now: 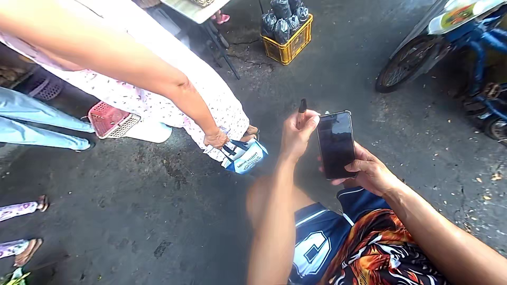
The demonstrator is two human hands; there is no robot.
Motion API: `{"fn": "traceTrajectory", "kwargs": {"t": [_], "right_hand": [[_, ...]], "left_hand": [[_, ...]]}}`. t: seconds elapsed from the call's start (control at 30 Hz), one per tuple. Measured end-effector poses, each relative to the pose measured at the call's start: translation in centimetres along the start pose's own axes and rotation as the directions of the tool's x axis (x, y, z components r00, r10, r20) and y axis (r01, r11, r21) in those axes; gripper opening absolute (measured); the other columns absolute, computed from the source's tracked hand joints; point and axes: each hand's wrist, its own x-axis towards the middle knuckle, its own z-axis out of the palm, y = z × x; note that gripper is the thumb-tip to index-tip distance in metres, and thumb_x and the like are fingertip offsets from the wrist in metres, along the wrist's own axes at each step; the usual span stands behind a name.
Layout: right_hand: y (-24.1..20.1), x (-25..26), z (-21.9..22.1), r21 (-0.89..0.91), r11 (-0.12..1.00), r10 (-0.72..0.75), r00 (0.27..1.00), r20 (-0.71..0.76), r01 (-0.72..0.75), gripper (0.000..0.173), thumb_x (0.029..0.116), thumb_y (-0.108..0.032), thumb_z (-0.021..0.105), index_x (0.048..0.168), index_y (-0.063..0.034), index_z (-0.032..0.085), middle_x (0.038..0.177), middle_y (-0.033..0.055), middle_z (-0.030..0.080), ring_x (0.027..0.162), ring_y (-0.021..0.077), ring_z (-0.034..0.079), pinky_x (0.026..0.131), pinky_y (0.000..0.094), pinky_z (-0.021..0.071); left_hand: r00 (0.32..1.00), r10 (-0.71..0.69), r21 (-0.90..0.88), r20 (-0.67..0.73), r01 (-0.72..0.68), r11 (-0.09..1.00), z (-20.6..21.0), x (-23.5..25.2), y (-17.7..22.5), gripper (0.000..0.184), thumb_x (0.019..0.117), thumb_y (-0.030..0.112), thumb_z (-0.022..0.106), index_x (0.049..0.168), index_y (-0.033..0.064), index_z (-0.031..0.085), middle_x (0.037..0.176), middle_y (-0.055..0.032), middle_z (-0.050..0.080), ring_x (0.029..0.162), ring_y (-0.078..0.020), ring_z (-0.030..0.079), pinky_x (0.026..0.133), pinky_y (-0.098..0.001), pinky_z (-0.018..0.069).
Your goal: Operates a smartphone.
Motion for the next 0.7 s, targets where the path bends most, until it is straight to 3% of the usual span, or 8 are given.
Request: {"fn": "traceTrajectory", "kwargs": {"t": [0.17,0.3,0.37,0.43,0.5,0.6,0.7], "right_hand": [[0.2,0.2,-0.1,-0.007,1.000,0.011,0.999,-0.045,-0.011,0.066,0.0859,0.001,0.043,0.150,-0.0107,0.031,0.138,0.0257,0.058,0.118,0.0466,0.064,0.074,0.0565,0.0641],[0.3,0.3,-0.1,-0.012,1.000,0.013,0.999,-0.051,-0.014,0.065,0.0854,0.002,0.043,0.148,-0.0106,0.033,0.136,0.0245,0.059,0.116,0.0448,0.066,0.074,0.0553,0.0642],[0.5,0.3,-0.1,-0.022,1.000,0.019,0.998,-0.066,-0.020,0.065,0.0854,0.002,0.043,0.148,-0.0104,0.033,0.133,0.0241,0.060,0.114,0.0438,0.066,0.073,0.0546,0.0644],[0.6,0.3,-0.2,-0.025,0.999,0.031,0.995,-0.095,-0.033,0.064,0.0850,0.001,0.043,0.147,-0.0103,0.034,0.131,0.0241,0.062,0.112,0.0437,0.067,0.073,0.0546,0.0646],[0.5,0.3,-0.4,-0.028,0.999,0.032,0.994,-0.106,-0.035,0.062,0.0853,0.000,0.043,0.146,-0.0094,0.034,0.130,0.0241,0.062,0.111,0.0437,0.068,0.073,0.0550,0.0643],[0.3,0.4,-0.4,-0.050,0.998,0.027,0.995,-0.099,-0.032,0.060,0.0860,0.000,0.042,0.145,-0.0096,0.036,0.130,0.0234,0.063,0.110,0.0422,0.069,0.074,0.0539,0.0645],[0.3,0.5,-0.6,-0.036,0.999,0.026,0.997,-0.071,-0.029,0.062,0.0862,-0.002,0.043,0.147,-0.0115,0.036,0.133,0.0239,0.061,0.112,0.0432,0.067,0.074,0.0538,0.0642]], "left_hand": [[0.998,0.058,0.250,-0.015,-0.053,0.967,0.5,-0.2,0.0,0.021,0.0919,0.010,0.061,0.112,0.0086,0.067,0.079,-0.0008,0.059,0.054,-0.0076,0.045,0.047,-0.0216,0.0369],[0.997,0.045,0.337,-0.061,-0.022,0.941,1.2,-0.2,0.3,0.024,0.0870,0.007,0.062,0.110,0.0091,0.065,0.077,-0.0013,0.059,0.050,-0.0088,0.043,0.044,-0.0229,0.0361],[0.994,0.023,0.449,-0.107,0.027,0.893,1.9,-0.2,0.1,0.024,0.0855,0.014,0.066,0.110,0.0111,0.062,0.079,-0.0022,0.059,0.057,-0.0120,0.050,0.049,-0.0283,0.0418],[0.990,0.003,0.552,-0.138,0.074,0.830,2.5,-0.1,-0.3,0.036,0.0843,0.025,0.073,0.115,0.0107,0.061,0.088,-0.0059,0.064,0.072,-0.0174,0.061,0.061,-0.0386,0.0516],[0.988,0.000,0.593,-0.153,0.092,0.800,3.0,0.0,-0.6,0.048,0.0829,0.036,0.080,0.117,0.0093,0.061,0.092,-0.0084,0.065,0.079,-0.0208,0.064,0.067,-0.0437,0.0553],[0.987,0.021,0.558,-0.161,0.074,0.826,3.2,0.2,-0.6,0.058,0.0804,0.052,0.083,0.113,0.0094,0.060,0.084,-0.0069,0.059,0.070,-0.0196,0.058,0.060,-0.0394,0.0502],[0.990,0.029,0.388,-0.140,0.028,0.921,3.1,0.2,-0.6,0.041,0.0910,0.049,0.071,0.104,0.0118,0.059,0.074,-0.0022,0.052,0.057,-0.0118,0.047,0.049,-0.0275,0.0402]]}}
